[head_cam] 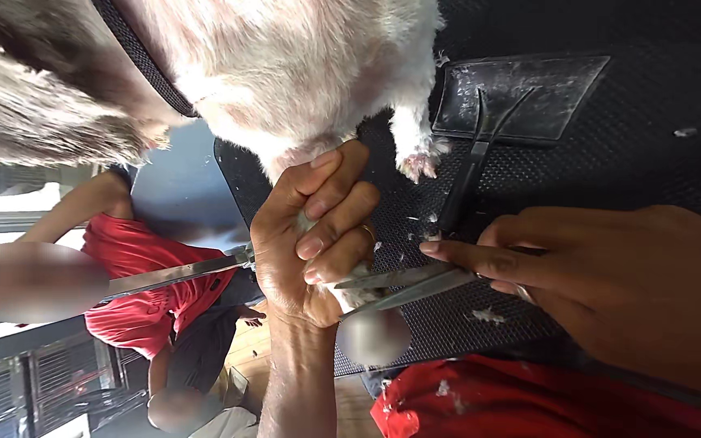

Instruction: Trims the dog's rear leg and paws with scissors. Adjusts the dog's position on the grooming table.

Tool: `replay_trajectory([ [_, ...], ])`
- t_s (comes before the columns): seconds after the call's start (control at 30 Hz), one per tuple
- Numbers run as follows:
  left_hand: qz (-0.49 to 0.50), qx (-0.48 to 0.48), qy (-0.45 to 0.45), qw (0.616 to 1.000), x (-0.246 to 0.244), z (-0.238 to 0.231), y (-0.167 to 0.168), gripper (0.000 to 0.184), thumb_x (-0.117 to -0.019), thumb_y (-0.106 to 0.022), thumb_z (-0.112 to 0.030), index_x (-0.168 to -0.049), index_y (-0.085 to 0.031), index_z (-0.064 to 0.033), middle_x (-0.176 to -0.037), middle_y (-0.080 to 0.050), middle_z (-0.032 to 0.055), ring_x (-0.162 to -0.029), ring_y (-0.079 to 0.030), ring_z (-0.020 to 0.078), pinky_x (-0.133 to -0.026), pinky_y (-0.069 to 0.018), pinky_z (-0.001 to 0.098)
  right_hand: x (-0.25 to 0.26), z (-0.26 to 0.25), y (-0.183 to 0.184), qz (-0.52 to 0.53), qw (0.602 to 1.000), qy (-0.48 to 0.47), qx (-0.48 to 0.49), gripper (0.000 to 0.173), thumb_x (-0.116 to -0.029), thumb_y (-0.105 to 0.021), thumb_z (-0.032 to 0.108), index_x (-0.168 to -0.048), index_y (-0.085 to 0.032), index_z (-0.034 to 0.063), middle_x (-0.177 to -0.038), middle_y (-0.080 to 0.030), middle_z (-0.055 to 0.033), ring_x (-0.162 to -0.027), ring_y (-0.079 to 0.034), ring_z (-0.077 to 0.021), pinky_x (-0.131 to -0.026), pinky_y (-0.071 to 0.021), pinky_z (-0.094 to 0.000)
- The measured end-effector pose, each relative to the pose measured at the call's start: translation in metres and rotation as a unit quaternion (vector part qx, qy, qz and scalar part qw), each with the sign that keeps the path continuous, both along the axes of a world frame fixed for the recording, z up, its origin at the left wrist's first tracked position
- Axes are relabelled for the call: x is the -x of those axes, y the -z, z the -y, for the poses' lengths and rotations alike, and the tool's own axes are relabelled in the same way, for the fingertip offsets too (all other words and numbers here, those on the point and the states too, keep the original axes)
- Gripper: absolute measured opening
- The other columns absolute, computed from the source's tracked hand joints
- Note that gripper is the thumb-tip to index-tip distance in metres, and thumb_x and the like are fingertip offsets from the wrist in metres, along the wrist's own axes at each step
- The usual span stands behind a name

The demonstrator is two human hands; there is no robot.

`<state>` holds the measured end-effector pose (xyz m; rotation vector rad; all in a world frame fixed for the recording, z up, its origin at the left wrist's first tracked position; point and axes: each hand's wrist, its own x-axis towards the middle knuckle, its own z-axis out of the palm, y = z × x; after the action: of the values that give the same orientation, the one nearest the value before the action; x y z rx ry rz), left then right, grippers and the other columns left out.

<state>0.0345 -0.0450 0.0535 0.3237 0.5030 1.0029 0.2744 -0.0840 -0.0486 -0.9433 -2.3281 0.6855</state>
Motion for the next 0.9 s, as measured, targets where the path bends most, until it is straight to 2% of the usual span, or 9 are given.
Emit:
replay_trajectory([
  [0.17,0.002,0.002,0.007,1.000,-0.0011,-0.0061,-0.0022,0.025,-0.1077,-0.036,-0.022,-0.088,-0.047,-0.0102,-0.058,-0.038,-0.0057,-0.038,-0.035,-0.0003,-0.036,-0.0308,0.0099,0.0003,-0.0009,0.0014,-0.010,1.000,0.004,-0.022,0.058,-0.0972,-0.039,0.018,-0.146,-0.057,0.0427,-0.085,-0.060,0.0034,-0.062,-0.058,-0.0148,-0.042,-0.0362,-0.0306],
  [0.33,0.012,0.012,0.003,1.000,-0.0004,-0.0075,-0.0027,0.026,-0.1076,-0.035,-0.021,-0.088,-0.047,-0.0100,-0.059,-0.038,-0.0057,-0.038,-0.034,-0.0006,-0.036,-0.0314,0.0095,0.0019,-0.0010,0.0028,-0.034,0.999,0.022,-0.016,0.056,-0.0964,-0.040,0.016,-0.144,-0.060,0.0385,-0.085,-0.061,0.0030,-0.064,-0.058,-0.0150,-0.045,-0.0392,-0.0312],
  [0.47,0.010,0.014,0.005,1.000,-0.0001,-0.0068,-0.0022,0.025,-0.1073,-0.035,-0.021,-0.088,-0.047,-0.0107,-0.059,-0.037,-0.0063,-0.038,-0.033,-0.0011,-0.037,-0.0296,0.0092,0.0016,-0.0017,-0.0001,-0.026,0.999,0.025,-0.006,0.057,-0.0940,-0.041,0.023,-0.144,-0.059,0.0421,-0.088,-0.059,0.0046,-0.065,-0.057,-0.0130,-0.044,-0.0379,-0.0311],
  [0.67,0.013,0.005,0.004,1.000,0.0006,-0.0066,-0.0012,0.026,-0.1078,-0.033,-0.022,-0.089,-0.047,-0.0097,-0.058,-0.037,-0.0057,-0.037,-0.035,-0.0013,-0.036,-0.0315,0.0088,0.0029,-0.0014,-0.0032,-0.026,0.999,0.011,-0.017,0.057,-0.0956,-0.041,0.022,-0.144,-0.058,0.0441,-0.087,-0.057,0.0044,-0.062,-0.054,-0.0124,-0.043,-0.0332,-0.0296],
  [0.9,0.002,-0.002,0.007,1.000,0.0007,-0.0081,-0.0015,0.026,-0.1076,-0.034,-0.020,-0.088,-0.047,-0.0100,-0.059,-0.038,-0.0053,-0.038,-0.034,-0.0003,-0.036,-0.0313,0.0095,-0.0014,-0.0017,-0.0068,-0.015,1.000,0.007,-0.021,0.057,-0.0960,-0.040,0.021,-0.145,-0.058,0.0430,-0.090,-0.060,0.0021,-0.064,-0.055,-0.0151,-0.044,-0.0336,-0.0309],
])
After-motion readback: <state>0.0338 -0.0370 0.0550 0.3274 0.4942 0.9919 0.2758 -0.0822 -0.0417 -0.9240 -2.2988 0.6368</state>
